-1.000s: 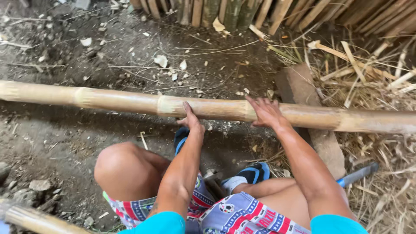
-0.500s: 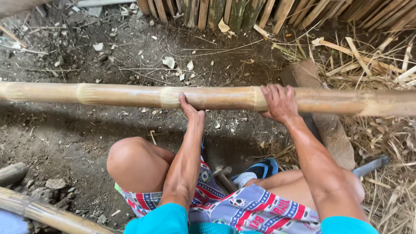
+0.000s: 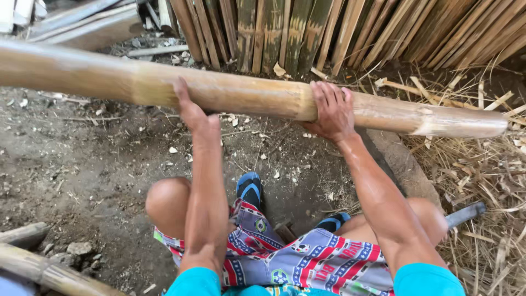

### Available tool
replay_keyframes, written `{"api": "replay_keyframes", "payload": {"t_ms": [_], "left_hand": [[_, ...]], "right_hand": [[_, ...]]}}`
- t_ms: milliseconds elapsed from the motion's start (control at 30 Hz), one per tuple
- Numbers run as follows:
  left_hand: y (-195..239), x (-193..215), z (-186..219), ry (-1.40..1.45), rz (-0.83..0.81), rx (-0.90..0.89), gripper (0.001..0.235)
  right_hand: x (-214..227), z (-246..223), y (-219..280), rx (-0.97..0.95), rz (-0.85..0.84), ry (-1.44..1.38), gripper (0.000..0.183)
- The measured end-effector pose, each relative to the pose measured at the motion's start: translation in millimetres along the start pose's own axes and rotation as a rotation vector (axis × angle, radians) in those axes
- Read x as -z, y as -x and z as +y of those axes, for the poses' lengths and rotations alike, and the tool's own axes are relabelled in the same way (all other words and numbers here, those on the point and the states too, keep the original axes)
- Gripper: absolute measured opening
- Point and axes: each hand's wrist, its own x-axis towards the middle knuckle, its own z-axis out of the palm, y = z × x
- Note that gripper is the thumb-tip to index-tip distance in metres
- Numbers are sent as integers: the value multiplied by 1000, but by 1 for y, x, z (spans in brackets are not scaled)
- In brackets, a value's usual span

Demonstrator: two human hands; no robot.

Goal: The person sits on the ground and uses a machete to shave and smooth a long bamboo pole. They repeatedly strike and scrape the bamboo to remove the outer layer and shape the surface, then inspect the pole and continue refining it.

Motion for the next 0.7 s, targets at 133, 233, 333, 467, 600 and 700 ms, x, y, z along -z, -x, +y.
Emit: {"api": "replay_keyframes", "payload": {"t_ms": [133, 233, 333, 467, 600, 700], "left_hand": [[-19, -30, 36, 53, -283, -292, 120], [-24, -50, 21, 117, -502, -375, 122], [-14, -57, 39, 176, -487, -352, 130], [13, -57, 59, 142, -502, -412, 135], [19, -77, 77, 24, -450, -409, 144], [6, -99, 102, 37, -488, -466, 153]], "right_hand": [[48, -26, -52, -22, 194, -89, 123], [76, -59, -77, -74, 138, -145, 128], [106, -35, -80, -207, -198, -436, 129], [97, -34, -39, -173, -118, -371, 114], [93, -32, -39, -278, -76, -376, 107], [99, -47, -49, -332, -28, -469, 98]]}}
